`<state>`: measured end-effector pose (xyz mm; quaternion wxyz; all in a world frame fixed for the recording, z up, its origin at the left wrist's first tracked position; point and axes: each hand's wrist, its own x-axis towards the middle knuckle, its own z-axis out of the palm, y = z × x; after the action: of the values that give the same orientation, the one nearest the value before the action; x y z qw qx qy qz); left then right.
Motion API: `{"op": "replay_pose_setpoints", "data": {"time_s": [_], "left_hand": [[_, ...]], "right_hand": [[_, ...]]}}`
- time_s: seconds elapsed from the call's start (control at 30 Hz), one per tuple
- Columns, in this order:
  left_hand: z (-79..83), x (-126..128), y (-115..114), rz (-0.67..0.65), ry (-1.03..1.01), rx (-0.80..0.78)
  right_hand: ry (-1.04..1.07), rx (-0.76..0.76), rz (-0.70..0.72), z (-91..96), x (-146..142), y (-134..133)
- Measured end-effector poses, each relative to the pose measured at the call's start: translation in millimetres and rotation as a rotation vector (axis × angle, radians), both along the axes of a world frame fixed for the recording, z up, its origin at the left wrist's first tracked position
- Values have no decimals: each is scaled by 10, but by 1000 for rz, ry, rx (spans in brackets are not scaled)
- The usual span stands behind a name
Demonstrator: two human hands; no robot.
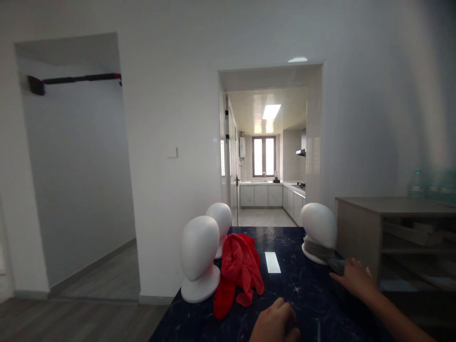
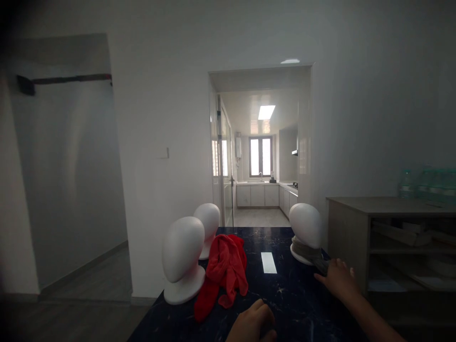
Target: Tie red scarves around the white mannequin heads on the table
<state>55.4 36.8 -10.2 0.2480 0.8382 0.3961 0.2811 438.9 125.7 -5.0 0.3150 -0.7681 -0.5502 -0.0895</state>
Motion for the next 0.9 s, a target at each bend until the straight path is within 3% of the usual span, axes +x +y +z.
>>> {"op": "replay_pose_setpoints", "data": {"time_s": [0.1,0.23,0.3,0.4,0.47,0.5,0.6,0.7,0.8,0.9], "left_hand": [[55,-23,-50,69,-111,37],[299,-199,-129,231,-377,157],[515,-475,-158,398,-524,317],[866,-1121,-120,781,-628,622],[1034,-1566,-8,1028,-594,682],[1080,-1747,71,1075,-538,672],[1056,-2024,325,1036,-378,617],[901,-1970,502,976,-312,552],[729,-1906,603,976,-366,551],[540,-2081,718,1068,-508,441]], "right_hand": [[-202,-113,-5,-45,-336,-303],[1,-115,251,-135,-1167,-739],[80,-16,352,-185,-1537,-925],[95,124,380,-207,-1844,-1086],[77,177,368,-178,-1904,-1113],[72,191,363,-159,-1913,-1112],[72,192,351,-119,-1924,-1089],[86,183,341,-138,-1924,-1081],[101,184,340,-177,-1881,-1087],[131,165,382,-159,-1885,-1108]]}}
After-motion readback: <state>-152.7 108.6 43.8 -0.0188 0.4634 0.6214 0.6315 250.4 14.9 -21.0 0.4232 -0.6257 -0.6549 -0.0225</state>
